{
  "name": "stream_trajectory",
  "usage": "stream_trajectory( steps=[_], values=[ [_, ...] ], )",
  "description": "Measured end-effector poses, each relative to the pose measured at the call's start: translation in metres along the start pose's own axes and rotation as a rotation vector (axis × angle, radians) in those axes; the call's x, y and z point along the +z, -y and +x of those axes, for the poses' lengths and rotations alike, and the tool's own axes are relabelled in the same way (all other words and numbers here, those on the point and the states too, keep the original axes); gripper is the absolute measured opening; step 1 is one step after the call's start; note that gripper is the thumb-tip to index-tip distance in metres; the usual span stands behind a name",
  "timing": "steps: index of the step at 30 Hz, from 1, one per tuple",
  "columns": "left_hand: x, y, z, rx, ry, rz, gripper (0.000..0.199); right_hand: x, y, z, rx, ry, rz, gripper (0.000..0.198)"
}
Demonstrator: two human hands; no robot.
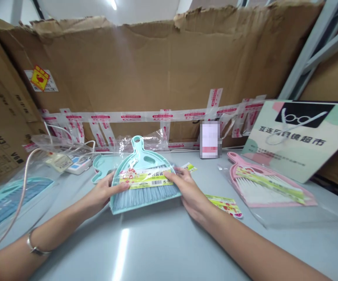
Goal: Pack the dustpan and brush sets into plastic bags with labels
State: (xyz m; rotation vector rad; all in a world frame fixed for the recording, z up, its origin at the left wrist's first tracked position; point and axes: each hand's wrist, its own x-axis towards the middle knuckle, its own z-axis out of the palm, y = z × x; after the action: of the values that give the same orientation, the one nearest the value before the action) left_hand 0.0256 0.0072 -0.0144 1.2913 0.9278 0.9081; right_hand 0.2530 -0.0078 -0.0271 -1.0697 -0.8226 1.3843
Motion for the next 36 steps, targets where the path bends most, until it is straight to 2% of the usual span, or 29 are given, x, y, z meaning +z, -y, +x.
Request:
stream_trajectory(
  steps=[2, 4, 8, 13, 15, 19, 22, 25, 27, 29, 32, 34, 36],
  values=[
    [0.001, -0.001, 0.000, -0.037, -0.013, 0.007, 0.044, 0.003, 0.003, -0.003, 0.150, 0.071, 0.049, 0.028],
    [0.003, -0.004, 0.000, -0.103, -0.052, 0.013, 0.042, 0.007, 0.004, -0.005, 0.205, 0.101, 0.057, 0.022],
    [0.005, -0.013, -0.002, -0.239, -0.126, -0.032, 0.040, 0.008, 0.002, -0.006, 0.245, 0.126, 0.067, 0.018],
    [0.000, -0.018, -0.002, -0.285, -0.128, -0.042, 0.038, 0.001, 0.010, -0.007, 0.222, 0.454, 0.118, 0.031],
    [-0.004, -0.018, -0.002, -0.241, -0.102, -0.090, 0.034, 0.000, 0.014, -0.007, 0.203, 0.508, 0.110, 0.041],
    [-0.011, -0.021, -0.001, -0.137, 0.097, -0.142, 0.038, 0.000, 0.012, -0.004, 0.162, 0.417, 0.102, 0.039],
    [-0.012, -0.019, 0.001, -0.060, 0.136, -0.099, 0.045, 0.001, 0.006, -0.001, 0.142, 0.280, 0.093, 0.026],
    [-0.008, -0.014, 0.003, -0.025, 0.024, -0.026, 0.035, 0.003, 0.002, 0.000, 0.123, 0.133, 0.073, 0.016],
    [-0.003, -0.011, 0.003, -0.032, -0.083, 0.059, 0.030, 0.004, 0.001, -0.001, 0.080, 0.073, 0.081, 0.019],
    [0.001, -0.012, 0.001, -0.015, -0.153, 0.141, 0.033, 0.005, 0.002, -0.003, 0.033, 0.045, 0.114, 0.024],
    [0.002, -0.015, -0.004, 0.119, -0.110, 0.153, 0.053, 0.005, 0.005, -0.006, 0.004, 0.017, 0.158, 0.026],
    [-0.002, -0.016, -0.006, 0.260, -0.004, 0.156, 0.081, 0.006, 0.006, -0.007, 0.003, 0.004, 0.166, 0.024],
    [-0.007, -0.015, -0.008, 0.389, 0.105, 0.267, 0.107, 0.005, 0.007, -0.007, 0.005, -0.001, 0.167, 0.022]
  ],
)
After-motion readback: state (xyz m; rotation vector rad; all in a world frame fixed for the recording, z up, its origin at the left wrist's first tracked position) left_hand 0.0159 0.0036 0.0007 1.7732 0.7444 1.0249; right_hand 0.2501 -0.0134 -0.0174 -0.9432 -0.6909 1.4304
